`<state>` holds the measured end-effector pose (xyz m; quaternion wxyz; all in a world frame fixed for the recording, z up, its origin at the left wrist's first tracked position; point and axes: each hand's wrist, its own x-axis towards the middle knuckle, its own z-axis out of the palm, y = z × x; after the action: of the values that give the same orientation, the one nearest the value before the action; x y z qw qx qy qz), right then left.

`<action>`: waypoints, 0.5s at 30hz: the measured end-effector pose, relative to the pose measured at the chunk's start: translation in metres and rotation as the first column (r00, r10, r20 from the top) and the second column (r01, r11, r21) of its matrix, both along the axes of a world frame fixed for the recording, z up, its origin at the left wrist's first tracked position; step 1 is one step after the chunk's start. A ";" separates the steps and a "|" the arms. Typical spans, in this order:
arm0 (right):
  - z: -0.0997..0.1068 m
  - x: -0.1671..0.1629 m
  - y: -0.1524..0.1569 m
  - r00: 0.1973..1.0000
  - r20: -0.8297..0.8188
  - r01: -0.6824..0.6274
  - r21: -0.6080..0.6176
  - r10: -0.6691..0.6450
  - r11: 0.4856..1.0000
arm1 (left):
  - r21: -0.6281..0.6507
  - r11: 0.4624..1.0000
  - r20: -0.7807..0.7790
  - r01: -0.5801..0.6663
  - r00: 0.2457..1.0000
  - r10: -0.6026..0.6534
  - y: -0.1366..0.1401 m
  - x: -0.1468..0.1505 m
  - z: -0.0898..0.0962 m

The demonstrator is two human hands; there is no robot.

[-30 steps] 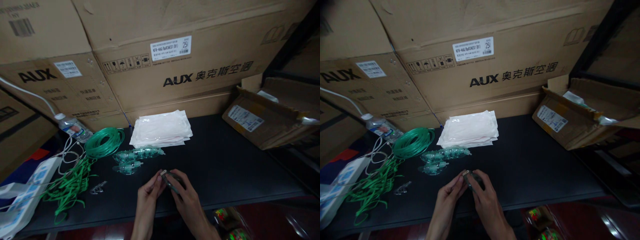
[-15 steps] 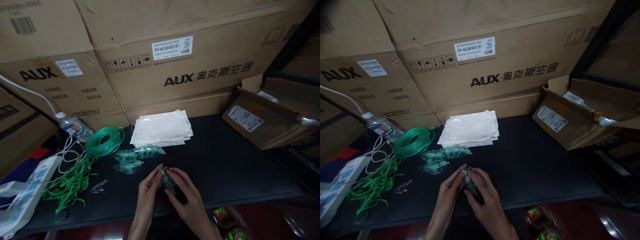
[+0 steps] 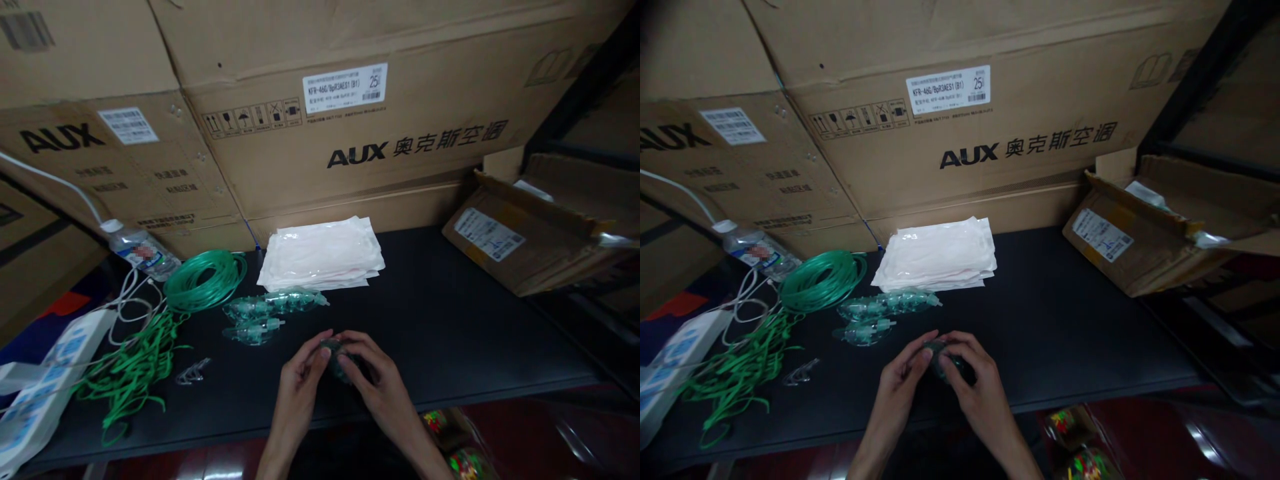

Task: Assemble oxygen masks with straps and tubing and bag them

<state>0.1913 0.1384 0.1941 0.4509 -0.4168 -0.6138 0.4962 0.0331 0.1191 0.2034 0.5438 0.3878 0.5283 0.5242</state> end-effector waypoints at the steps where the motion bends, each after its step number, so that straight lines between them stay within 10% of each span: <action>1: 0.000 -0.001 0.000 1.000 -0.029 -0.001 -0.021 0.000 1.000 | 0.012 1.000 -0.001 0.008 1.000 -0.008 0.000 0.000 0.000; 15: 0.003 -0.012 0.002 0.979 -0.191 0.054 -0.064 -0.066 0.996 | -0.009 0.987 -0.027 -0.161 0.987 0.161 0.005 0.000 -0.006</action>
<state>0.1795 0.1401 0.1972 0.5106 -0.3980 -0.5397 0.5381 0.0331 0.1237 0.1972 0.4947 0.3477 0.5680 0.5583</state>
